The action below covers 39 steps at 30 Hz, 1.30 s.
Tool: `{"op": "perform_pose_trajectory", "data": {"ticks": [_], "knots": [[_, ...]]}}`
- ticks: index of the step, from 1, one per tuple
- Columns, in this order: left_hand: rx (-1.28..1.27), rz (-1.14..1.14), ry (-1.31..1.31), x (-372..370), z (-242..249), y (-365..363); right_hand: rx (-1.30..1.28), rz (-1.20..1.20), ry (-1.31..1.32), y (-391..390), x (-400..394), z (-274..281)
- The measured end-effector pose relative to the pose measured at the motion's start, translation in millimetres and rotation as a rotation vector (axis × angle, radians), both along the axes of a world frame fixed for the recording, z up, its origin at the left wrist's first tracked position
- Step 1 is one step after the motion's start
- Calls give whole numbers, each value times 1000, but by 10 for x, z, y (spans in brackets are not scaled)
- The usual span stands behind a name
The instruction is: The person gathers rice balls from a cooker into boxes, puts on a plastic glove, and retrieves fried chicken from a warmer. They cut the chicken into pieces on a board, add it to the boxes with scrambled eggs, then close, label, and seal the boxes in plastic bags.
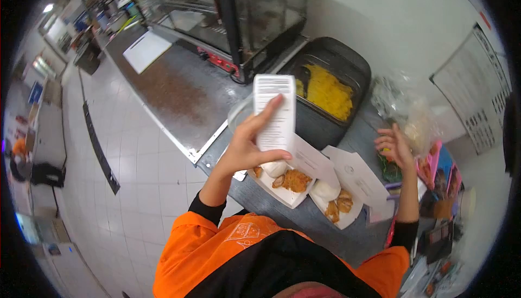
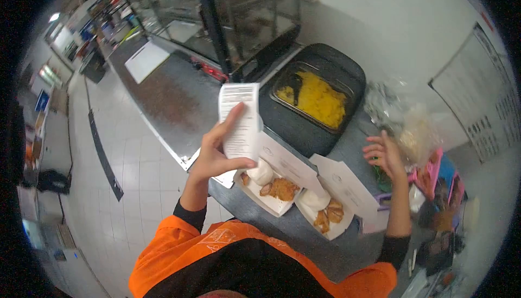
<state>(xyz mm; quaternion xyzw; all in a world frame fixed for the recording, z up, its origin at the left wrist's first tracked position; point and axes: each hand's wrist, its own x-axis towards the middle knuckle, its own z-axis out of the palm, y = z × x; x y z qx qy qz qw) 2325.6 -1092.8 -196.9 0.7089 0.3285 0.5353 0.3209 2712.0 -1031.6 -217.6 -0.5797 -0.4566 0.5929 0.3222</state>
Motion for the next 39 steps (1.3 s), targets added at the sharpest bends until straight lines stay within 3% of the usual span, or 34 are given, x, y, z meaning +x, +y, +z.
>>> {"op": "perform_pose_trajectory", "data": {"ticks": [2,4,6,8,10,11,14,16,18,20,22,24,26,30,33,34,36,38,39], "knots": [[32,13,22,18,105,-13,-319,81,6,523,66,-684],[8,41,2,0,179,-54,-577,-73,-90,792,-59,-1292],[85,61,13,-41,245,-90,-318,-129,-194,754,-442,-1521],[85,55,-73,-46,264,-84,-371,-160,-53,860,-617,-1835],[157,-106,168,-3,262,18,-423,-250,399,865,-650,-2154],[169,-127,381,157,240,90,-322,-180,773,806,-670,-2242],[64,-305,876,979,-322,389,-330,-332,691,532,-820,-2098],[101,-463,852,1309,-843,439,-326,-467,586,401,-853,-1867],[-58,-657,1127,1319,-737,243,-312,-593,484,384,-764,-1692],[-223,-784,1086,1161,-503,5,-335,-571,482,331,-668,-1769],[-438,-860,1230,1104,-569,-231,-306,-524,436,261,-761,-1744],[-309,-997,1202,1063,-1198,-451,-283,-563,421,277,-840,-1726],[37,-922,1030,920,-1646,-645,-327,-651,336,436,-862,-1835],[-108,-861,1140,936,-1298,-600,-353,-716,488,520,-1052,-1553],[-181,-1141,1144,1056,-1096,-338,-284,-808,385,725,-1043,-1825],[-170,-1138,1151,1052,-1191,-205,-360,-862,285,747,-1054,-1829],[-158,-1719,409,1041,-1450,117,-422,-923,183,756,-1050,-1768],[-259,-1704,361,880,-1409,321,-516,-975,245,687,-1052,-1667],[-691,-1628,-63,805,-1660,381,-505,-982,246,666,-967,-1791]]}}
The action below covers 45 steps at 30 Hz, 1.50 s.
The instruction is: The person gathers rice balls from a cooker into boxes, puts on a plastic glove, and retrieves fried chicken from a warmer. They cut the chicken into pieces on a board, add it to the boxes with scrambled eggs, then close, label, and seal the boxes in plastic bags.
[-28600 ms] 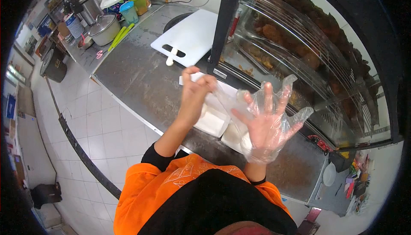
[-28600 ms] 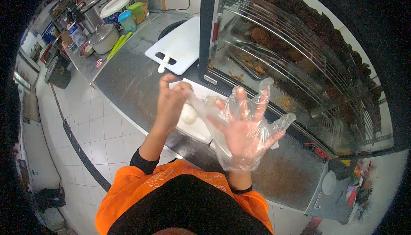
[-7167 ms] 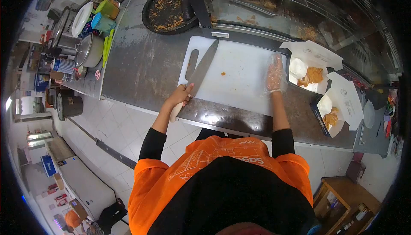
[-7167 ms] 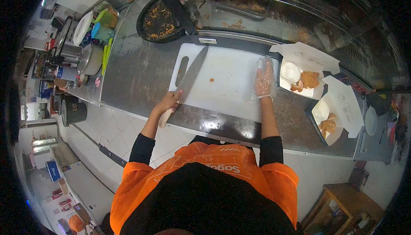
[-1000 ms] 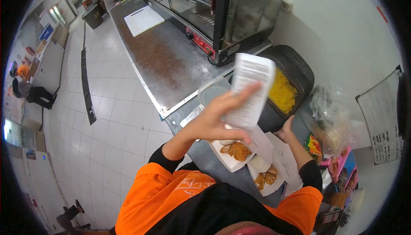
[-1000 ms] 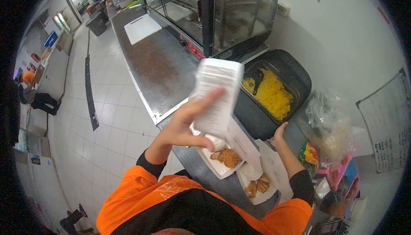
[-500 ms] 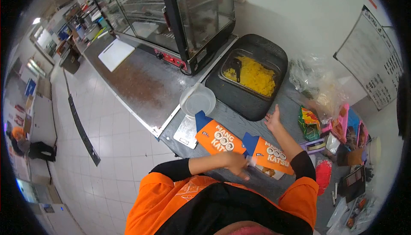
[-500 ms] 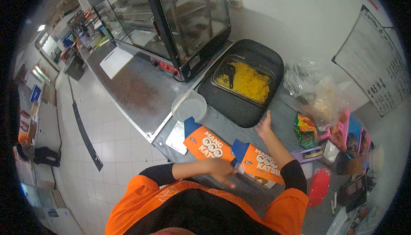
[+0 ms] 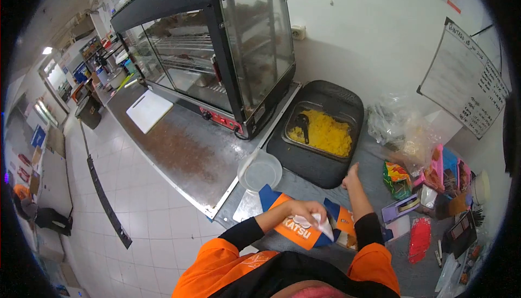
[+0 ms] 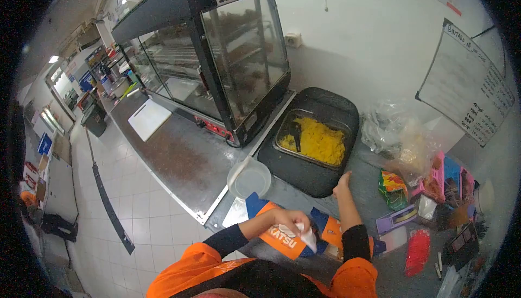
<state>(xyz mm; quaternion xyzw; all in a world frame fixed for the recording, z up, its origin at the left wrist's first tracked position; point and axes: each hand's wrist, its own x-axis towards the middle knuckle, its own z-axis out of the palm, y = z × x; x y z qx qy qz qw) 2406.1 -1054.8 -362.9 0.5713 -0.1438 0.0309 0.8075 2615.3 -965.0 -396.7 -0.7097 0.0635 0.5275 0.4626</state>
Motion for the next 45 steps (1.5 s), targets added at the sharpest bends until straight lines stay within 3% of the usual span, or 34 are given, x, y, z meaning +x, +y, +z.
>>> {"op": "perform_pose_trajectory", "data": {"ticks": [1,2,3,5,6,7,9,11,14,17,18,20,22,24,26,28,30,34,36,37,39,41,43,45], "knots": [[-513,140,60,-27,-170,31,125,96,128,13,153,-278],[-640,257,81,0,-204,50,251,192,257,56,239,-417],[-594,498,237,18,-152,3,260,184,257,52,214,-334],[-356,408,320,88,-201,-6,214,-64,287,-62,84,-30],[79,334,251,126,-188,33,211,-78,290,-36,110,-69],[74,318,257,165,-183,34,204,-48,286,-16,132,-132],[399,201,440,252,-149,25,177,-39,284,-24,146,-170],[362,143,425,301,-298,58,113,-44,243,28,112,-54],[292,164,354,276,-239,141,122,29,307,281,363,-439],[151,219,372,259,-226,139,172,177,81,82,59,260],[184,184,398,244,-184,164,148,187,65,122,145,203],[123,214,399,217,-126,171,585,334,71,237,347,45],[110,210,417,217,-182,171,594,357,-81,178,76,769],[88,205,384,237,-247,190,711,376,-311,305,-82,1083],[99,198,356,227,-230,196,935,484,-267,323,-530,1730],[64,195,348,197,-156,200,903,779,-218,578,-646,1964],[57,166,340,202,-179,223,1051,813,-161,770,-1065,2111],[-153,130,282,227,-305,244,1042,858,-223,1012,-1531,2204],[-326,90,291,228,-345,245,1159,868,120,1149,-1512,2045],[-326,95,284,214,-329,245,1158,877,118,1302,-1443,1873],[-483,141,354,190,-258,254,868,988,-257,1674,-1247,1285],[-442,173,326,186,-240,275,771,1145,-1363,1843,-1128,576],[-430,364,348,155,-168,295,430,1353,-1638,1890,-1085,82],[-395,464,327,192,-301,359,405,1320,-1623,1841,-1186,-55]]}}
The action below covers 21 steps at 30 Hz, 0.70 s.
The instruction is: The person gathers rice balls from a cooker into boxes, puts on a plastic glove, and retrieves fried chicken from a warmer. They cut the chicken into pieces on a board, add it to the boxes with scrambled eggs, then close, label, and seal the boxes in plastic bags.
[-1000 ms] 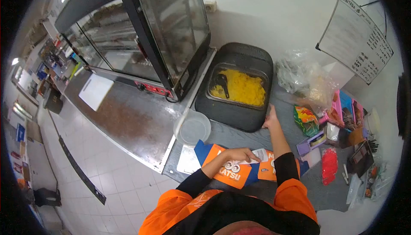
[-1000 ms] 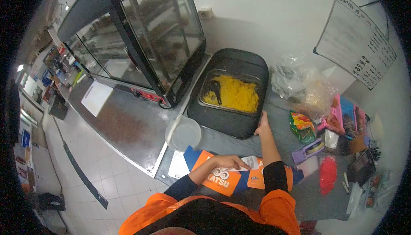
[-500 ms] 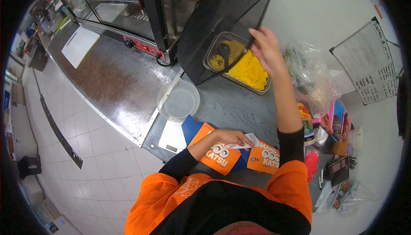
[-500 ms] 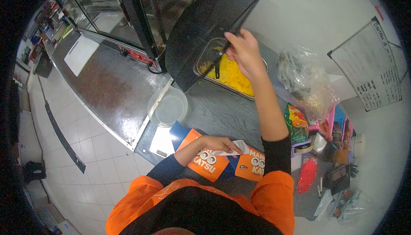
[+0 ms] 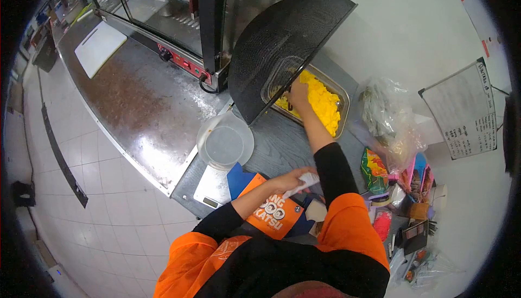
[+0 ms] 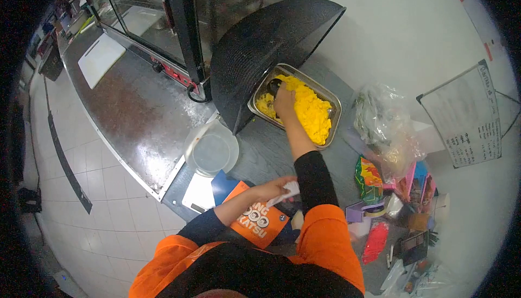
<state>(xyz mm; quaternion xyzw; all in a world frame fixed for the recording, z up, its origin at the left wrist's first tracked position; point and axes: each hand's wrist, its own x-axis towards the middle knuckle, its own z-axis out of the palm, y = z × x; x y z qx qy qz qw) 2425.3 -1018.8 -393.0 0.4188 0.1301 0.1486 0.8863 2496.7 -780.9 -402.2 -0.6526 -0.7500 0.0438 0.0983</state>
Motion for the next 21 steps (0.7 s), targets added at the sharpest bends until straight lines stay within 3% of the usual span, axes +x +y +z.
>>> {"op": "perform_pose_trajectory", "data": {"ticks": [2,4,5,8,10,13,15,17,19,21], "knots": [[-87,380,227,-20,9,75,-14,-37,13,7,-10,-38],[-133,520,180,-17,-50,160,164,-38,350,81,4,-58],[-171,657,141,-19,-81,205,152,-32,341,151,81,-14],[-300,744,196,-52,-55,378,6,61,87,212,259,445],[-290,851,213,-29,-23,490,-26,49,-320,-20,176,945],[-220,1039,297,38,-32,679,95,91,-488,-3,343,616],[-171,1125,357,179,-204,843,30,50,-501,-79,284,490],[432,1498,728,374,-565,1040,-36,12,-508,-169,185,339],[373,1513,765,296,-397,1083,-35,133,-713,-231,159,114],[306,1520,803,249,-297,1081,-50,176,-758,-315,205,-2]]}}
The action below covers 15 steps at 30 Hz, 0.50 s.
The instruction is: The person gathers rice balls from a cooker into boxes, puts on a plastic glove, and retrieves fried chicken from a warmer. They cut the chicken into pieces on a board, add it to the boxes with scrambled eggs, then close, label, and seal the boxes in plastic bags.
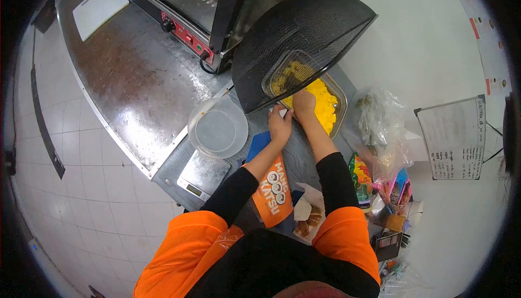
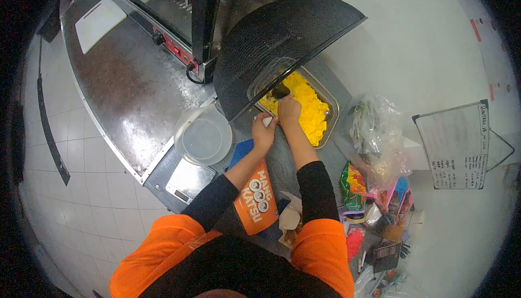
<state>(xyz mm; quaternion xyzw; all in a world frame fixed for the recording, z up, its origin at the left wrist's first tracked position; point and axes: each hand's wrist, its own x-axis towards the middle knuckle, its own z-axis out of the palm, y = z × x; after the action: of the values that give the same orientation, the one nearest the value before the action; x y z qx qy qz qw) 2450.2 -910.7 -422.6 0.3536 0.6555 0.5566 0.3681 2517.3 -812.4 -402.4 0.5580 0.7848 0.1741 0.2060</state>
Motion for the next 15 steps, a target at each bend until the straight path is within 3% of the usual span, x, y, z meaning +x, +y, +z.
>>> {"op": "perform_pose_trajectory", "data": {"ticks": [5,7,11,15], "knots": [[3,56,-56,7,-83,66,-52,-33,-22,110,80,147],[12,52,-54,-12,-56,55,55,44,75,122,68,318],[19,57,-44,-20,-35,48,55,72,11,186,182,199],[-13,43,-63,-24,-31,49,-95,58,-19,-14,58,171]]}}
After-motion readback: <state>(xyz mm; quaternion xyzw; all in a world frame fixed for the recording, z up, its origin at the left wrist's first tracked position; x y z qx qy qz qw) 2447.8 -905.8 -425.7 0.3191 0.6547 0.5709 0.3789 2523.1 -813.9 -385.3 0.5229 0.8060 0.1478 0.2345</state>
